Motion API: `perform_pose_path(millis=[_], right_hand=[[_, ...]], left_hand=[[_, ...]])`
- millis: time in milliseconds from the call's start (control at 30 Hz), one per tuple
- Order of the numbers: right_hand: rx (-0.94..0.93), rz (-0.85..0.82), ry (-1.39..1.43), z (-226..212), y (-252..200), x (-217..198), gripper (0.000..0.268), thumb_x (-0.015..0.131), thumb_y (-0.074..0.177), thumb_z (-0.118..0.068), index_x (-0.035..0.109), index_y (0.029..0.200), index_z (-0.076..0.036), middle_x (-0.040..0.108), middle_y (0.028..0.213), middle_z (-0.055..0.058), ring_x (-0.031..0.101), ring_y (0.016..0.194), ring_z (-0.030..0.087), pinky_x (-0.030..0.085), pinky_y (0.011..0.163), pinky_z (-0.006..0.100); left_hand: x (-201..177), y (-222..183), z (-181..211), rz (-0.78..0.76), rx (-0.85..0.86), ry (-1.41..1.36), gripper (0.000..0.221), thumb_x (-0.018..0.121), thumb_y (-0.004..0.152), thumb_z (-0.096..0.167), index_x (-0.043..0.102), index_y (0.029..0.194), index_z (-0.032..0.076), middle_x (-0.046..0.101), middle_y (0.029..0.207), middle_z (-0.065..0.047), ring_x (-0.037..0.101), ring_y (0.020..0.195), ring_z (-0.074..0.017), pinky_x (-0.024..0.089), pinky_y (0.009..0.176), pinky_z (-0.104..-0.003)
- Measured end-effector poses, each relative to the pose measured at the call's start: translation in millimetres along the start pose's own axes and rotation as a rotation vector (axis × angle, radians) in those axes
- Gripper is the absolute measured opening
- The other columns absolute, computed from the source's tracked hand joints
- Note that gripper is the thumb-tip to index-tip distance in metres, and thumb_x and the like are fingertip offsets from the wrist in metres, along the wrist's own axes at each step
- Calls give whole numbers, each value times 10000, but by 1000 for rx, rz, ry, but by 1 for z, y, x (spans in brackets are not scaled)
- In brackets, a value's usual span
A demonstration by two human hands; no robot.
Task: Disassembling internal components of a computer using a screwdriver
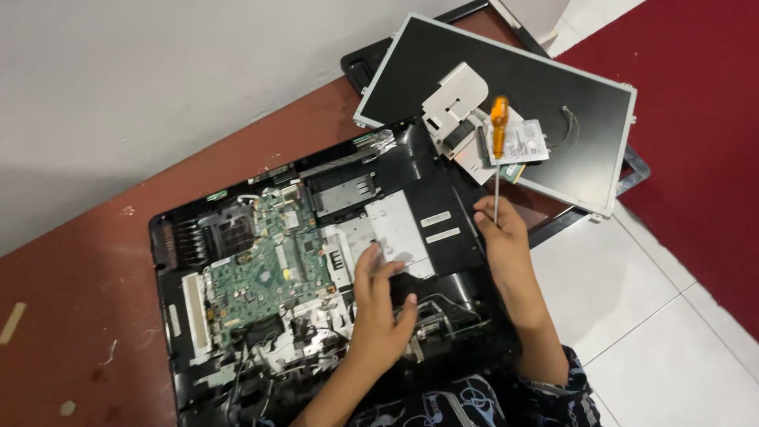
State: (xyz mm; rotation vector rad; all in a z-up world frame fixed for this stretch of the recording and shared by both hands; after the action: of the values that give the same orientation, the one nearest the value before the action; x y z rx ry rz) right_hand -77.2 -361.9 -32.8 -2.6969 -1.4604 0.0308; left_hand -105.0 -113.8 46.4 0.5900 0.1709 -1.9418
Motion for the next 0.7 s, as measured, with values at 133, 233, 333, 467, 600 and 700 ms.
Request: perform_pose_path(millis=[133, 233, 333, 467, 600, 700], right_hand=[[4, 105, -19, 24, 10, -21, 184, 621, 897, -16, 622, 992, -174, 628, 930, -45, 554, 876, 64, 406, 836, 191], [24, 49, -28, 1, 7, -17, 174, 561, 925, -6, 580, 926, -178, 572, 936, -54, 485, 882, 72, 358, 850, 214], [-34, 29, -30, -9, 4, -16, 190, 572, 913, -4, 559, 895, -192, 576, 919, -55, 486, 871, 69, 356, 834, 214], [-71, 3, -86, -17, -8, -17, 161, 564, 927, -30, 562, 877, -183, 533, 862, -79, 451, 866, 64, 328, 840, 212], [-35, 10, -53, -16, -13, -16, 153, 555, 929, -42, 561, 877, -186, 526, 879, -65, 460, 899, 74, 327, 864, 215], [-82, -10, -48, -8, -10, -19, 175, 581, 941, -33, 570, 882, -198, 561, 899, -65, 552, 1036, 118, 364, 1004, 258]], left_hand=[[11, -6, -28, -61, -22, 96, 270, 553, 990, 235, 570, 1202, 69, 453, 1250, -136, 512, 1281, -313, 398, 1091, -429], [13, -7, -18, -183, 29, 323, 257, 576, 980, 221, 658, 1143, 39, 613, 1062, -80, 614, 1008, -264, 456, 973, -463], [11, -5, -11, -228, 106, 460, 351, 535, 1012, 323, 651, 1202, 51, 598, 1205, -96, 549, 1053, -305, 423, 931, -466], [-7, 8, -14, -248, -81, 619, 431, 463, 1009, 446, 656, 1222, 125, 682, 1233, -62, 560, 1197, -278, 354, 1090, -510], [-16, 16, -18, -331, -72, 616, 437, 442, 1033, 434, 710, 1146, 107, 761, 1092, -58, 673, 1023, -246, 303, 1136, -506], [-17, 14, -28, -199, 65, 618, 302, 622, 982, 382, 716, 959, 96, 694, 875, -21, 631, 819, -266, 413, 1013, -447]])
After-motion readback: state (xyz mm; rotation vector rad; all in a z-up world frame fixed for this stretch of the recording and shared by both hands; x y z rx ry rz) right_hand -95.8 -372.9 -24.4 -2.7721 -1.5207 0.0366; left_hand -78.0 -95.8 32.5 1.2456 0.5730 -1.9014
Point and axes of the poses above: each hand's wrist, its own y-axis towards the middle knuckle, its own x-axis out of the palm, z = x × y, the point moved 6 cm from there along y, towards the middle knuckle
